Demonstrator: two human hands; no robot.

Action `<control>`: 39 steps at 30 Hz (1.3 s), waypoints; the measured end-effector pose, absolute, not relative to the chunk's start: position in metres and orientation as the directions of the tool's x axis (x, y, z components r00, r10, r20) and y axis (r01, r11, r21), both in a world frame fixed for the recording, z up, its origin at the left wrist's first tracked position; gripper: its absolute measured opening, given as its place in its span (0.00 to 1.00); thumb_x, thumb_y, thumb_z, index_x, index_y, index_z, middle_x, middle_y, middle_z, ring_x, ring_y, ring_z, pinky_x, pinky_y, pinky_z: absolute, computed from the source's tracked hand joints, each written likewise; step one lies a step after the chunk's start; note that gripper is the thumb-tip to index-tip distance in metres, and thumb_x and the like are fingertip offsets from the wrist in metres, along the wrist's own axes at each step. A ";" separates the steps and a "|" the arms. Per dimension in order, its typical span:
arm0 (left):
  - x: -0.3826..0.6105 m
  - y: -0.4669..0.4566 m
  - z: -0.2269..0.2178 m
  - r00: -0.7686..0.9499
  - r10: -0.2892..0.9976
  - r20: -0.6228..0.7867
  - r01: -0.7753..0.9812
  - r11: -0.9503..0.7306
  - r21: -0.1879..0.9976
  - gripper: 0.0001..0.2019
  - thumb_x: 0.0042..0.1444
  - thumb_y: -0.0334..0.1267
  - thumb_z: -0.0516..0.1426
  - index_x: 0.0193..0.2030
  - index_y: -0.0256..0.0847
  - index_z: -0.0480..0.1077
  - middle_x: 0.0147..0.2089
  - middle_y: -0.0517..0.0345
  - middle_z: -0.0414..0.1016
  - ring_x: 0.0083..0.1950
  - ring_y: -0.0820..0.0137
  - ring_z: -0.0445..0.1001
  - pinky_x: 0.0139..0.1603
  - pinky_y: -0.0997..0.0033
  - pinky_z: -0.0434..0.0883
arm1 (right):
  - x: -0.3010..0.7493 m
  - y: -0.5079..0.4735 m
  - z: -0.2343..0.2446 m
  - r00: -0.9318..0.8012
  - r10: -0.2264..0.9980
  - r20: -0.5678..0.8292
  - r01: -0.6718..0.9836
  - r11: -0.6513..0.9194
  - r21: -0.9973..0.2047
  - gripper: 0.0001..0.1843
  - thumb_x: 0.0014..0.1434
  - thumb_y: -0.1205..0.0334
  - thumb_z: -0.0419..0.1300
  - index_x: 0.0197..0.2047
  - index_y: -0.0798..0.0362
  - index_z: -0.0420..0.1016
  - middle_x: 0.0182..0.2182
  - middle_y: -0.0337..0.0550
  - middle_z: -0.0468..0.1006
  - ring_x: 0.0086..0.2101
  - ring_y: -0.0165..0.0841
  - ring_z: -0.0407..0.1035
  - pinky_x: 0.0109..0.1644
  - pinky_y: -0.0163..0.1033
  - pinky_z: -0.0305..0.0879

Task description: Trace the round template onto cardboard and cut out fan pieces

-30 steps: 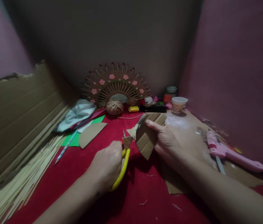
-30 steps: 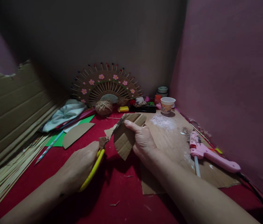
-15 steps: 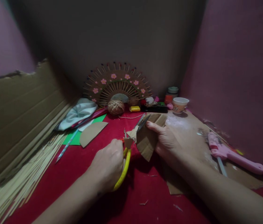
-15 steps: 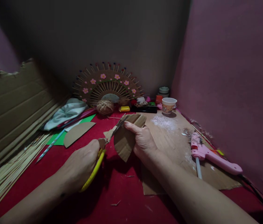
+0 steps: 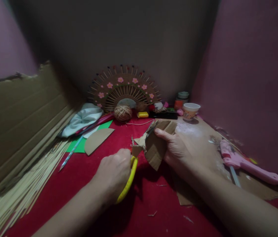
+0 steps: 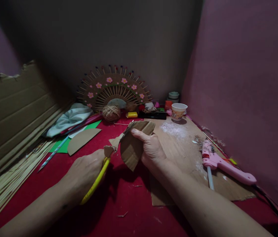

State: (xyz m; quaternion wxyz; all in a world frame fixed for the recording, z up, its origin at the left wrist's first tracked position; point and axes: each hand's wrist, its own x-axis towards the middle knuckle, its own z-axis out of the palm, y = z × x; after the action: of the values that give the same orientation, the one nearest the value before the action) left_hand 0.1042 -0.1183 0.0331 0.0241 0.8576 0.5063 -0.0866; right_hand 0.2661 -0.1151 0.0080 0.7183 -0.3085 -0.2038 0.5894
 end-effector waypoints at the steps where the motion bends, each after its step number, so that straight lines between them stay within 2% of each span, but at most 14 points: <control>1: 0.104 -0.118 0.033 0.472 0.865 -0.172 0.872 -0.487 -0.055 0.15 0.58 0.33 0.41 0.46 0.37 0.64 0.42 0.46 0.72 0.42 0.55 0.74 0.37 0.59 0.68 | 0.266 -0.115 0.008 0.225 0.972 -0.067 -0.719 0.119 -0.685 0.12 0.42 0.68 0.67 0.34 0.53 0.75 0.24 0.37 0.77 0.25 0.32 0.70 0.38 0.42 0.68; 7: 0.102 -0.117 0.027 0.502 0.854 -0.138 0.858 -0.511 -0.045 0.14 0.56 0.32 0.41 0.40 0.38 0.65 0.39 0.47 0.73 0.39 0.55 0.75 0.34 0.59 0.68 | 0.267 -0.113 0.006 0.243 0.969 -0.036 -0.694 0.148 -0.705 0.12 0.41 0.67 0.67 0.33 0.54 0.75 0.26 0.39 0.79 0.26 0.33 0.71 0.36 0.42 0.69; 16: 0.101 -0.115 0.029 0.516 0.846 -0.130 0.854 -0.521 0.001 0.11 0.56 0.36 0.44 0.34 0.40 0.67 0.28 0.53 0.71 0.31 0.64 0.73 0.29 0.69 0.64 | 0.269 -0.111 0.006 0.239 0.967 -0.083 -0.682 0.107 -0.724 0.14 0.40 0.66 0.68 0.34 0.54 0.76 0.26 0.40 0.79 0.26 0.33 0.71 0.35 0.42 0.69; 20: 0.100 -0.114 0.029 0.517 0.847 -0.126 0.855 -0.518 0.029 0.10 0.55 0.36 0.45 0.35 0.40 0.67 0.29 0.53 0.71 0.33 0.63 0.73 0.30 0.69 0.64 | 0.272 -0.110 0.009 0.222 0.972 -0.073 -0.670 0.098 -0.736 0.12 0.39 0.66 0.69 0.31 0.55 0.76 0.25 0.40 0.79 0.26 0.33 0.72 0.35 0.42 0.70; 25: 0.097 -0.113 0.026 0.535 0.845 -0.017 0.829 -0.520 0.206 0.12 0.58 0.38 0.44 0.41 0.41 0.65 0.39 0.50 0.72 0.39 0.63 0.72 0.36 0.66 0.66 | 0.272 -0.112 0.010 0.185 0.981 -0.056 -0.657 0.081 -0.750 0.14 0.38 0.68 0.68 0.32 0.53 0.76 0.25 0.38 0.79 0.25 0.34 0.72 0.35 0.42 0.70; 27: 0.096 -0.113 0.025 0.514 0.858 -0.002 0.829 -0.496 0.256 0.12 0.59 0.39 0.43 0.41 0.40 0.65 0.40 0.49 0.72 0.39 0.64 0.72 0.37 0.66 0.66 | 0.272 -0.113 0.010 0.162 0.986 -0.038 -0.651 0.078 -0.755 0.15 0.37 0.68 0.68 0.33 0.53 0.76 0.25 0.39 0.79 0.26 0.33 0.71 0.36 0.41 0.69; 32: 0.097 -0.112 0.025 0.527 0.850 -0.018 0.828 -0.509 0.235 0.12 0.60 0.40 0.43 0.39 0.40 0.64 0.38 0.50 0.69 0.36 0.65 0.71 0.35 0.67 0.66 | 0.271 -0.116 0.014 0.138 0.987 -0.083 -0.654 0.028 -0.756 0.16 0.38 0.70 0.67 0.35 0.53 0.77 0.24 0.39 0.78 0.25 0.33 0.71 0.37 0.41 0.68; 39: 0.098 -0.112 0.023 0.504 0.862 -0.046 0.851 -0.487 0.197 0.11 0.59 0.42 0.40 0.34 0.41 0.57 0.37 0.50 0.66 0.31 0.66 0.67 0.32 0.65 0.62 | 0.272 -0.117 0.017 0.083 0.990 -0.110 -0.670 -0.027 -0.742 0.15 0.38 0.70 0.67 0.34 0.54 0.76 0.24 0.40 0.78 0.26 0.32 0.70 0.37 0.41 0.67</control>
State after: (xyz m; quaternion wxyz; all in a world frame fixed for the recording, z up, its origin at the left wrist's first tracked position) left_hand 0.0980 -0.1119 0.0231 0.0974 0.8617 0.4971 0.0292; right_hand 0.2723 -0.1173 0.0173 0.6552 -0.3349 -0.2396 0.6333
